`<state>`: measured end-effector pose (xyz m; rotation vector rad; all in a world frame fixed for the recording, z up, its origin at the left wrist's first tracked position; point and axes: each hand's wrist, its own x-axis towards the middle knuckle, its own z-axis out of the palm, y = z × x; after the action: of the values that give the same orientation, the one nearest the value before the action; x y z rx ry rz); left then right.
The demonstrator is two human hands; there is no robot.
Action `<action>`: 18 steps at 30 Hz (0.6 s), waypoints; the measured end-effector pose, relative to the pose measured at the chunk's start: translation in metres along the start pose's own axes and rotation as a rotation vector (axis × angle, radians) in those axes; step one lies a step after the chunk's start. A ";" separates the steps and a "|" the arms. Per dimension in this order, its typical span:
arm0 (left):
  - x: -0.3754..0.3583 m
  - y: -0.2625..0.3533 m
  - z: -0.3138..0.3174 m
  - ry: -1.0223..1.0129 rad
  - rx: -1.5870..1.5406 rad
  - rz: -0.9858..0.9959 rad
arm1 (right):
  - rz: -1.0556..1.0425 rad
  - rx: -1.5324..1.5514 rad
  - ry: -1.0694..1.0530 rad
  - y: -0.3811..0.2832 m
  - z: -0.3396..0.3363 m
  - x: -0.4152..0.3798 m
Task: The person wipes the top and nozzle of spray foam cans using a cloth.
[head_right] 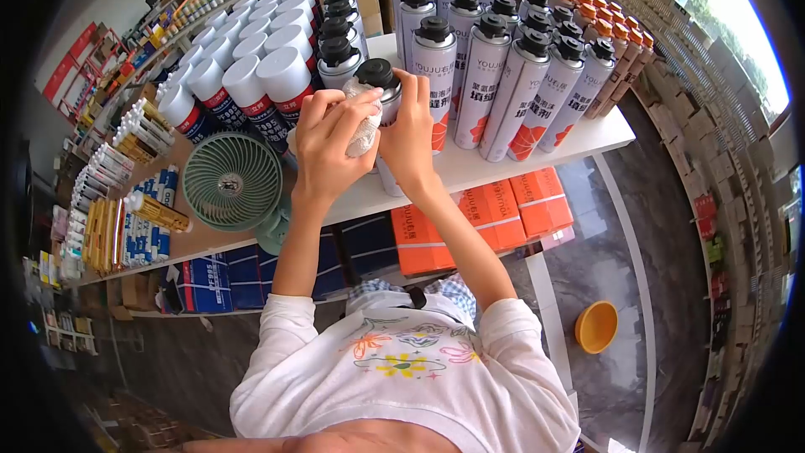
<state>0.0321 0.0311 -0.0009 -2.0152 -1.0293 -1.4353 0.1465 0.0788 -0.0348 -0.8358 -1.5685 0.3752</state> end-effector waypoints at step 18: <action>0.006 0.010 -0.008 -0.051 0.001 -0.156 | -0.012 -0.064 0.021 -0.004 0.002 -0.003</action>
<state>0.0365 0.0207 0.0084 -2.0180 -1.2327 -1.4668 0.1436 0.0748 -0.0348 -0.8763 -1.5720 0.3083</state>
